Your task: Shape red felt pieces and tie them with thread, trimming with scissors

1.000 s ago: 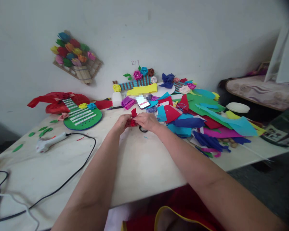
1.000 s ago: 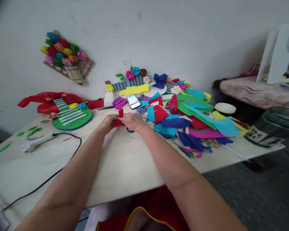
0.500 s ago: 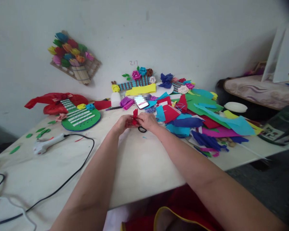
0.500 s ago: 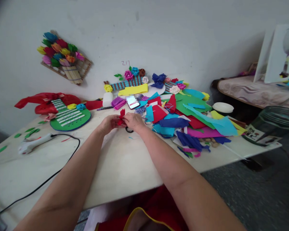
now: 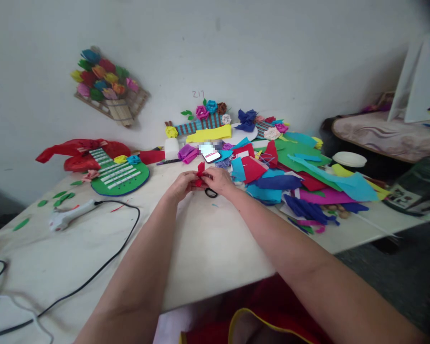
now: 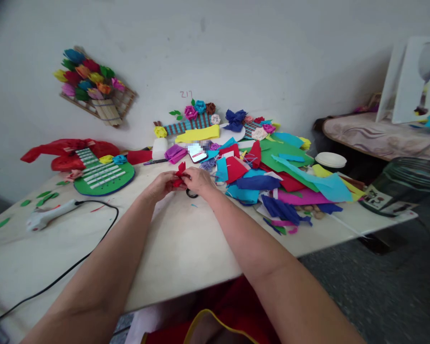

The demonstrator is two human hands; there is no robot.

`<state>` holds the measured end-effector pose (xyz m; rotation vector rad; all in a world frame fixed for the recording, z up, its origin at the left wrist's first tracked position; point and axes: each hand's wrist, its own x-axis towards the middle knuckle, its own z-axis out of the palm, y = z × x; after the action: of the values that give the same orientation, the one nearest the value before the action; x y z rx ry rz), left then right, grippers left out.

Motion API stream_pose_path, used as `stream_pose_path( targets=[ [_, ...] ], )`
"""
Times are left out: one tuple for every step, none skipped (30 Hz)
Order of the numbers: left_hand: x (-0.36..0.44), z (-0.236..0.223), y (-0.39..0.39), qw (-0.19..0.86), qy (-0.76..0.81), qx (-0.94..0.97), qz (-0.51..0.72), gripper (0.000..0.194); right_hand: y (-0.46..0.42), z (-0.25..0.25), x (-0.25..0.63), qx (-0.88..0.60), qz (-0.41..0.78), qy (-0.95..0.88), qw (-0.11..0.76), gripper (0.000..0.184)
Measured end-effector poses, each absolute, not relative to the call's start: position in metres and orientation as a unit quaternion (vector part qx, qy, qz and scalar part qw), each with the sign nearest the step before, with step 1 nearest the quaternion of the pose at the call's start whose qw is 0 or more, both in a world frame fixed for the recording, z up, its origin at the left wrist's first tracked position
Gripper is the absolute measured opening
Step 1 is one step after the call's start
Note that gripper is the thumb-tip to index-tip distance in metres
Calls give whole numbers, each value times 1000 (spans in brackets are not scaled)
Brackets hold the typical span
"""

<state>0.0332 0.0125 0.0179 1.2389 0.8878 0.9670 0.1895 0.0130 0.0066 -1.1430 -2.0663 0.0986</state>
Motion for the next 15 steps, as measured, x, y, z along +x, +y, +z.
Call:
stream_pose_path(
  targets=[
    [35, 18, 12, 615, 394, 537, 422, 20, 14, 6, 189, -448, 39, -809, 378, 22],
    [36, 19, 11, 611, 404, 534, 423, 20, 14, 5, 189, -449, 39, -810, 375, 22],
    [37, 20, 9, 605, 415, 530, 425, 20, 15, 5, 190, -450, 37, -811, 372, 22],
    [39, 21, 8, 599, 426, 528, 425, 20, 15, 5, 190, -450, 32, -813, 368, 23],
    [40, 22, 7, 594, 434, 527, 426, 20, 15, 5, 190, -448, 24, -817, 363, 23],
    [40, 22, 6, 589, 437, 529, 426, 21, 15, 5, 190, -446, 15, -821, 356, 23],
    [41, 22, 6, 586, 437, 534, 425, 21, 14, 5, 190, -442, 4, -826, 349, 24],
    [41, 22, 6, 583, 432, 541, 425, 21, 14, 6, 191, -438, -5, -832, 341, 24],
    [40, 22, 6, 580, 427, 550, 423, 21, 13, 7, 191, -435, -13, -836, 335, 24],
    [40, 22, 6, 576, 421, 559, 422, 20, 12, 7, 191, -433, -17, -839, 330, 24],
    [40, 21, 6, 572, 418, 568, 420, 20, 12, 8, 191, -433, -18, -839, 329, 24],
    [40, 20, 7, 567, 417, 575, 418, 19, 11, 9, 190, -438, -16, -836, 330, 24],
    [40, 20, 8, 562, 419, 579, 416, 19, 11, 9, 190, -447, -11, -830, 333, 23],
    [41, 19, 8, 557, 422, 582, 416, 19, 11, 9, 189, -460, -4, -822, 336, 22],
    [42, 18, 9, 552, 426, 582, 418, 19, 11, 10, 189, -474, 5, -813, 339, 22]
  ],
)
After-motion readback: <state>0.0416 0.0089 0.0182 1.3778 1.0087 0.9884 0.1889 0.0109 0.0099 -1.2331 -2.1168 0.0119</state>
